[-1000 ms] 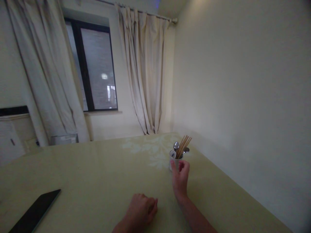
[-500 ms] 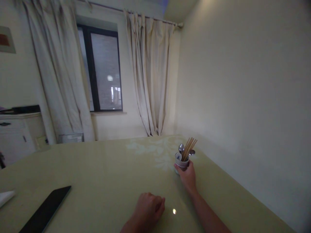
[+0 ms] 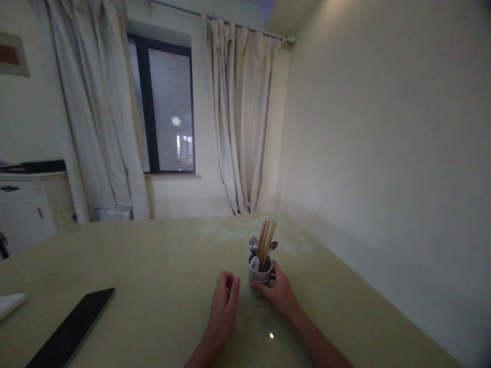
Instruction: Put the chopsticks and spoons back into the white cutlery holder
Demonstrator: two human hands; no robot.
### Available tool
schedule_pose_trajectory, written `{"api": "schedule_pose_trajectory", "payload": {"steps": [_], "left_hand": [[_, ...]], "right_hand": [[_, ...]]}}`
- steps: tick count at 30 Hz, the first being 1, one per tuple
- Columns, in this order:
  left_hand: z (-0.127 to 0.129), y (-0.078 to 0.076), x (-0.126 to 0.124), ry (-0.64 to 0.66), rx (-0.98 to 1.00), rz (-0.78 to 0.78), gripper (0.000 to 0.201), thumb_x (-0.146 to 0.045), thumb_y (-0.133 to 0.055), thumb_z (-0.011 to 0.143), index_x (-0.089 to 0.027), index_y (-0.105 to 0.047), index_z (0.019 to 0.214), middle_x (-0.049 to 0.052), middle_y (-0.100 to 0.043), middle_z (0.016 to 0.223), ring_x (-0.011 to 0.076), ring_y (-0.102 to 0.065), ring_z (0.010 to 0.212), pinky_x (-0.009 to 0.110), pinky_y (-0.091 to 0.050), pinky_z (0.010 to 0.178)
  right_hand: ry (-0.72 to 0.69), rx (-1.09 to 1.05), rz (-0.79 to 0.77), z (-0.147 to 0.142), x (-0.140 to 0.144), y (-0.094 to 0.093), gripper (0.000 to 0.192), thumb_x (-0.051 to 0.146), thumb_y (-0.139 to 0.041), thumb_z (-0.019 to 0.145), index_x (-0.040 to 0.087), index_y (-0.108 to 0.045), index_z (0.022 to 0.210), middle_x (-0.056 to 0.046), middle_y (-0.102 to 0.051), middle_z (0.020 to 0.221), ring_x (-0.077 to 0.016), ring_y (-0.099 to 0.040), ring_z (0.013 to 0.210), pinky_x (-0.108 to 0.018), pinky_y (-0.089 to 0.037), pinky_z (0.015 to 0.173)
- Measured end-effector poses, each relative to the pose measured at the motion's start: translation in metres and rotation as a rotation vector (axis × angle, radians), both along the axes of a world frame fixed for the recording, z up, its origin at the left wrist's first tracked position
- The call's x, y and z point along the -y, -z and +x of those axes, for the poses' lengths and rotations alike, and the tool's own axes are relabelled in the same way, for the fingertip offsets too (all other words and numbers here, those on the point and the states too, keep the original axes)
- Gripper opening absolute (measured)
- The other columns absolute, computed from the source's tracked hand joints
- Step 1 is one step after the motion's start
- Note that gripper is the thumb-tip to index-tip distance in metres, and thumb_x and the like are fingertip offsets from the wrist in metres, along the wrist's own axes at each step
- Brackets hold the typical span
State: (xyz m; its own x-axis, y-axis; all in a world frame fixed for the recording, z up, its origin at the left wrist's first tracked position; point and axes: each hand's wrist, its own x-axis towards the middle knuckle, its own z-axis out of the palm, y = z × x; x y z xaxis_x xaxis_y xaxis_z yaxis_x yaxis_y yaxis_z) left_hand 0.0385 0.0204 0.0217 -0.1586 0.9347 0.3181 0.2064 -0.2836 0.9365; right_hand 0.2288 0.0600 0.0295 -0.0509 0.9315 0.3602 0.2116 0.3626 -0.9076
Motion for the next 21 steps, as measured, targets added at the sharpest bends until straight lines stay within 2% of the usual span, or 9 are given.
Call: {"api": "schedule_pose_trajectory", "payload": {"steps": [4, 6, 8, 11, 14, 17, 21], "left_hand": [[-0.014, 0.005, -0.017, -0.105, 0.315, -0.095, 0.074, -0.092, -0.043, 0.083, -0.022, -0.061, 0.099, 0.006, -0.066, 0.092, 0.0233, -0.063, 0.083, 0.037, -0.051, 0.074], [-0.023, 0.006, -0.026, -0.085, 0.431, -0.137, 0.081, -0.094, -0.046, 0.077, -0.020, -0.066, 0.101, 0.011, -0.072, 0.099, 0.0266, -0.068, 0.087, 0.040, -0.054, 0.074], [-0.031, 0.004, -0.031, -0.034, 0.511, -0.149, 0.078, -0.089, -0.053, 0.078, -0.019, -0.070, 0.106, 0.014, -0.077, 0.110, 0.0306, -0.072, 0.100, 0.043, -0.057, 0.081], [-0.038, -0.008, -0.028, 0.051, 0.645, -0.140, 0.068, -0.077, -0.067, 0.080, -0.020, -0.072, 0.116, 0.013, -0.079, 0.121, 0.0339, -0.071, 0.118, 0.047, -0.055, 0.097], [-0.039, -0.026, -0.017, 0.183, 0.742, -0.145, 0.069, -0.073, -0.073, 0.081, -0.019, -0.072, 0.123, 0.013, -0.079, 0.123, 0.0372, -0.070, 0.124, 0.051, -0.050, 0.108], [-0.038, -0.039, -0.008, 0.304, 0.761, -0.193, 0.070, -0.076, -0.071, 0.082, -0.020, -0.074, 0.123, 0.014, -0.078, 0.128, 0.0397, -0.066, 0.130, 0.053, -0.047, 0.113], [-0.040, -0.053, -0.003, 0.377, 0.742, -0.241, 0.076, -0.079, -0.070, 0.081, -0.023, -0.071, 0.132, 0.013, -0.077, 0.130, 0.0355, -0.066, 0.131, 0.049, -0.046, 0.114]], "right_hand": [[-0.242, 0.035, 0.028, -0.016, 0.017, -0.003, 0.082, 0.048, -0.097, 0.065, 0.020, -0.062, 0.134, -0.014, -0.075, 0.130, -0.0358, -0.069, 0.119, -0.051, -0.055, 0.104], [-0.353, 0.032, 0.019, -0.021, 0.024, -0.006, 0.090, 0.051, -0.099, 0.060, 0.021, -0.063, 0.136, -0.014, -0.073, 0.133, -0.0367, -0.067, 0.124, -0.051, -0.051, 0.108], [-0.453, 0.026, 0.002, -0.024, 0.030, -0.009, 0.093, 0.054, -0.100, 0.058, 0.021, -0.064, 0.137, -0.013, -0.072, 0.135, -0.0367, -0.065, 0.126, -0.050, -0.050, 0.110], [-0.553, 0.014, -0.020, -0.026, 0.037, -0.014, 0.093, 0.055, -0.101, 0.057, 0.023, -0.065, 0.137, -0.012, -0.072, 0.135, -0.0360, -0.065, 0.125, -0.049, -0.049, 0.110], [-0.614, -0.006, -0.042, -0.029, 0.042, -0.017, 0.093, 0.052, -0.101, 0.057, 0.023, -0.066, 0.138, -0.011, -0.072, 0.134, -0.0356, -0.066, 0.125, -0.047, -0.050, 0.110], [-0.677, -0.013, -0.072, -0.032, 0.043, -0.019, 0.095, 0.052, -0.102, 0.054, 0.021, -0.066, 0.137, -0.012, -0.073, 0.134, -0.0364, -0.066, 0.125, -0.047, -0.050, 0.109], [-0.733, 0.005, -0.095, -0.034, 0.045, -0.021, 0.094, 0.052, -0.103, 0.050, 0.021, -0.070, 0.133, -0.010, -0.076, 0.127, -0.0358, -0.068, 0.121, -0.044, -0.052, 0.106]]}}
